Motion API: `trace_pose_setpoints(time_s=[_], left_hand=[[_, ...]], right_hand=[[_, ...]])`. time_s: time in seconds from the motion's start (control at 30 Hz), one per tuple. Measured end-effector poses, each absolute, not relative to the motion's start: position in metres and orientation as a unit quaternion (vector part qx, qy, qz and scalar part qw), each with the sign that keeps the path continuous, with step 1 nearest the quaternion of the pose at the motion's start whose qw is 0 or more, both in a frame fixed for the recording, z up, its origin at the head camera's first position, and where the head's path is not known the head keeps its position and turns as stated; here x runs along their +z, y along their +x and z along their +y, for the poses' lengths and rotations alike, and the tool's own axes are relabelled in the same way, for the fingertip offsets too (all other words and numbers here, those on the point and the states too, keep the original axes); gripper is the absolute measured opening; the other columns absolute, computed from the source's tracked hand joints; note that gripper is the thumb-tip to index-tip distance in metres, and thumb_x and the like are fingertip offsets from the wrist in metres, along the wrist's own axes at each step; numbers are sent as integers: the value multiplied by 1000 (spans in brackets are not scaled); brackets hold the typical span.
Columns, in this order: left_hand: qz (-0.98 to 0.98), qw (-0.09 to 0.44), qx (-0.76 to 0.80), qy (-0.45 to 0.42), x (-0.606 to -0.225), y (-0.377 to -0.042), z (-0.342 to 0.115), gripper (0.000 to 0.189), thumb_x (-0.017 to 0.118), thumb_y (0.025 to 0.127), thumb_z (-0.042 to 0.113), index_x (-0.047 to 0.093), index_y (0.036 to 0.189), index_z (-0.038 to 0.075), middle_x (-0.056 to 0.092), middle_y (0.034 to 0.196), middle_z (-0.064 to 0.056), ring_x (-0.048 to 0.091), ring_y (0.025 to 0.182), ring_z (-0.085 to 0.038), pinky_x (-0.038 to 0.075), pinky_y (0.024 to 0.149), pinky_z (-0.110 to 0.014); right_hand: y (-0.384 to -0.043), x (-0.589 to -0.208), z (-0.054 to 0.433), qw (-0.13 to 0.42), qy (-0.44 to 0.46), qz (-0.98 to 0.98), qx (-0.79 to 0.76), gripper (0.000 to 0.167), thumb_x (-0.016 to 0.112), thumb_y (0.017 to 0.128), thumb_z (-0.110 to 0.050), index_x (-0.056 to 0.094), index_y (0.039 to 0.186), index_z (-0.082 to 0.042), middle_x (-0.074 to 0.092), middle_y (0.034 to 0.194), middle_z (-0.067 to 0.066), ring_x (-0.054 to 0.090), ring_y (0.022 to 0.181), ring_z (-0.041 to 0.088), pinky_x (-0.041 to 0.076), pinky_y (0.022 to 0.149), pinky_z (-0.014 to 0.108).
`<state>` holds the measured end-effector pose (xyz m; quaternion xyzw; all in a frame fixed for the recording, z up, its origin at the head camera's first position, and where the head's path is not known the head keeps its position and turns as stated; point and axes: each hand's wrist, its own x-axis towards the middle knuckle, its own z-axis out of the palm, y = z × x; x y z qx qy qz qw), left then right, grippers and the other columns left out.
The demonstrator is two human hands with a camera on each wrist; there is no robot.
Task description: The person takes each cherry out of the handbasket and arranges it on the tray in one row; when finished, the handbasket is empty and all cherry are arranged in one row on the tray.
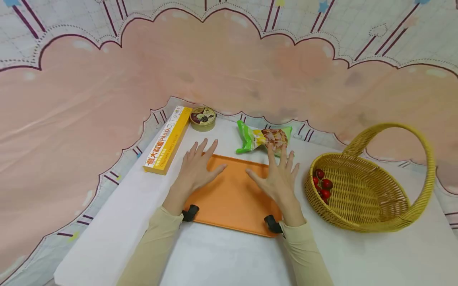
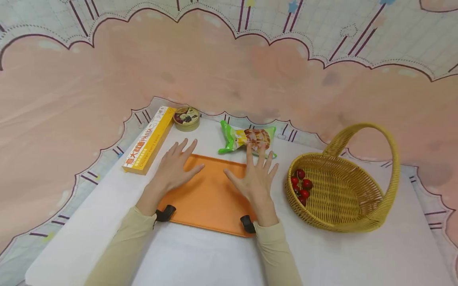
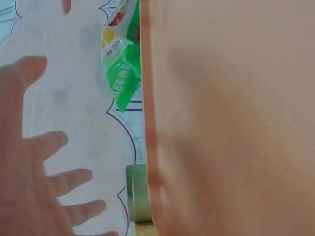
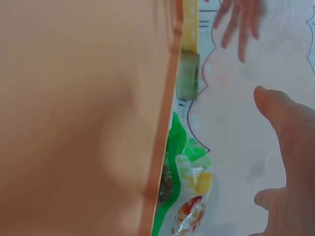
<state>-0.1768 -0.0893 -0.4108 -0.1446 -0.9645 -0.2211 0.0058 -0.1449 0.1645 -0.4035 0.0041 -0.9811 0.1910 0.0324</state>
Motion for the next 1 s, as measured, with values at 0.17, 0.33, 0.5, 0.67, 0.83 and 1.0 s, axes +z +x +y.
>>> trace_pose_setpoints(time_s=[0.17, 0.33, 0.5, 0.67, 0.83, 1.0], left_hand=[[-961, 29, -233, -147, -414, -188, -87, 80, 51, 93, 59, 24, 158, 22, 19, 162, -16, 17, 146, -42, 23, 113, -61], [-960, -16, -252, -121, -425, -186, -90, 76, 52, 95, 51, 26, 158, 19, 21, 160, -20, 23, 143, -44, 29, 108, -64], [-950, -36, -295, -92, -441, -180, -107, 69, 54, 96, 39, 30, 156, 15, 29, 157, -23, 30, 140, -46, 30, 109, -62], [-929, -8, -366, -59, -441, -181, -124, 65, 60, 92, 27, 40, 151, 7, 48, 145, -22, 48, 129, -39, 40, 104, -54], [-922, -16, -386, -25, -437, -184, -138, 63, 63, 90, 23, 45, 147, 3, 62, 112, -21, 54, 88, -30, 44, 69, -38], [-915, -9, -403, -12, -431, -191, -139, 58, 63, 88, 14, 51, 142, 1, 66, 118, -22, 61, 93, -30, 49, 76, -40]], right_hand=[[-145, -405, 178, 31, -14, -981, 192, 106, 54, 82, -74, 9, 160, -19, -8, 162, 21, -8, 146, 50, -1, 110, 72], [-136, -407, 192, 31, -12, -982, 188, 103, 58, 85, -68, 11, 160, -15, -5, 162, 25, -3, 145, 52, 3, 109, 73], [-128, -408, 198, 29, -1, -979, 200, 96, 64, 88, -55, 16, 159, -13, -4, 161, 27, -2, 144, 53, 3, 109, 73], [-127, -401, 203, 48, 1, -976, 211, 90, 67, 89, -43, 19, 158, -10, 0, 160, 30, 2, 143, 55, 5, 109, 73], [-132, -387, 214, 47, -16, -974, 220, 89, 65, 91, -40, 17, 158, -7, 2, 158, 34, 6, 142, 57, 11, 109, 72], [-138, -364, 240, 29, -44, -970, 237, 87, 58, 95, -42, 13, 157, -3, 4, 155, 39, 14, 137, 61, 17, 105, 74]])
